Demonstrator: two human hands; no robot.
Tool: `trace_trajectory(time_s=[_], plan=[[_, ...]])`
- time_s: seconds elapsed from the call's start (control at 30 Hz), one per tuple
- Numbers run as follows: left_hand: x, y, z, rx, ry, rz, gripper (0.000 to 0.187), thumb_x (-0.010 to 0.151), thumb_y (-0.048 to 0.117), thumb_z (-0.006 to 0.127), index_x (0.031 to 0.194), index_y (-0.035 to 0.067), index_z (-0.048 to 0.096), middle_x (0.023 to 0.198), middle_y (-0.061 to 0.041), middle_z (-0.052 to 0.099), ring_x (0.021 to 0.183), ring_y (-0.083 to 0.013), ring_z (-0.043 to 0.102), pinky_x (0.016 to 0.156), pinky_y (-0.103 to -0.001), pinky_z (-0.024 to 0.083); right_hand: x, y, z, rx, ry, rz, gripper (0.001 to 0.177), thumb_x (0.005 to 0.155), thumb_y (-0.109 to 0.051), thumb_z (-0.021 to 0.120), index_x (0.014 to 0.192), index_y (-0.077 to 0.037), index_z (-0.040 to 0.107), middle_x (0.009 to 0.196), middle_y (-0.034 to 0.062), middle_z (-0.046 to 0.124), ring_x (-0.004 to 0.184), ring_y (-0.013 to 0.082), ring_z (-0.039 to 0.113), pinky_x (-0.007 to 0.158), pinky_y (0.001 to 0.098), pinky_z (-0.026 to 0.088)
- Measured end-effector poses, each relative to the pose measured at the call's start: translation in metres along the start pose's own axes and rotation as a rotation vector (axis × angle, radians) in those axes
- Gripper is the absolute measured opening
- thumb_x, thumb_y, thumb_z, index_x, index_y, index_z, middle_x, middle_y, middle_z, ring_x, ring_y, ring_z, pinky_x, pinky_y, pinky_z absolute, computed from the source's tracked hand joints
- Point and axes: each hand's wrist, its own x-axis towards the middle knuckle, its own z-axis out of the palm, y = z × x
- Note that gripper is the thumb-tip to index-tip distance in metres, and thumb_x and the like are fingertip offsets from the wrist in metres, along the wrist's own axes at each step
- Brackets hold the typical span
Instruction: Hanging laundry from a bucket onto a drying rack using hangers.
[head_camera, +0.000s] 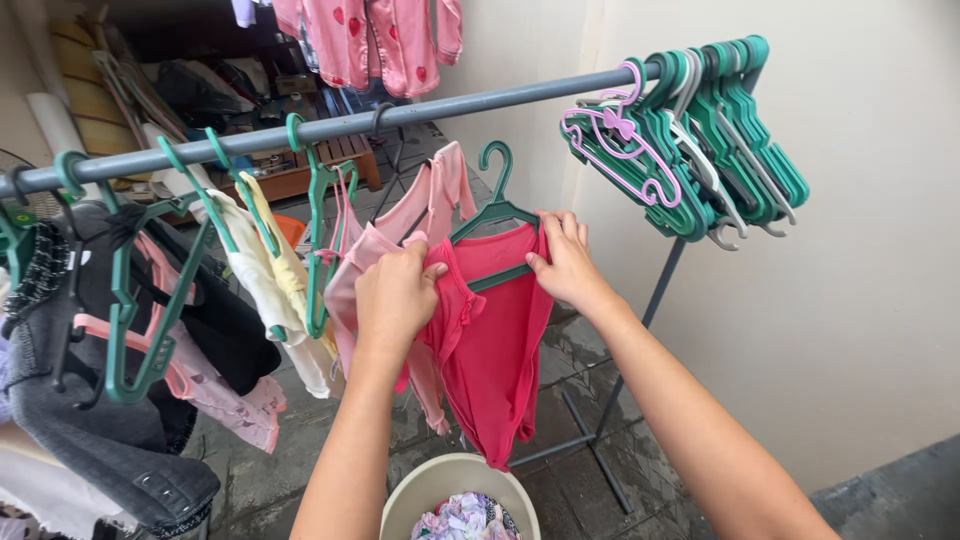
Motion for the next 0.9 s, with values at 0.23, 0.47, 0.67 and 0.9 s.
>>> trace_trajectory(time_s=[0.23,0.47,0.67,0.9], plan=[[0.052,0.007,0.007,0.079,0.157,0.025,0.028,0.088,0.030,0.074,0.087,0.003,0.066,0.076,-0.021,0.071,0.076,-0.0424,0.070,0.065,-0.054,0.054,0.089,0.016,0.029,0.154,-0.021,-0.080,0.076,0.083,-0.003,0.072,0.151,-0.003,0.039,0.146,0.0176,0.040,0.134,0.0407,0.041,0.115,0.0451,0.036],[0.054,0.021,0.009,0.112,0.269,0.049,0.023,0.091,0.024,0.071,0.089,0.003,0.061,0.075,-0.017,0.071,0.072,-0.0383,0.072,0.062,-0.051,0.055,0.114,-0.001,0.025,0.343,0.065,-0.099,0.072,0.085,0.004,0.067,0.151,-0.005,0.038,0.151,0.0159,0.037,0.138,0.0346,0.049,0.104,0.0385,0.052],[0.027,0.013,0.027,0.014,0.230,0.003,0.022,0.095,0.022,0.067,0.094,0.003,0.056,0.083,-0.018,0.071,0.078,-0.0397,0.071,0.063,-0.052,0.053,0.070,-0.004,0.037,0.372,0.067,-0.109,0.071,0.083,0.010,0.062,0.148,-0.007,0.043,0.151,0.0150,0.036,0.134,0.0324,0.052,0.101,0.0371,0.053],[0.018,0.020,0.028,-0.123,0.154,-0.031,0.022,0.096,0.021,0.065,0.101,0.003,0.054,0.095,-0.020,0.070,0.087,-0.0445,0.067,0.069,-0.057,0.051,0.013,0.000,0.071,0.432,0.065,-0.089,0.066,0.071,0.018,0.050,0.134,-0.002,0.047,0.133,0.0138,0.045,0.116,0.0289,0.055,0.091,0.0358,0.052]])
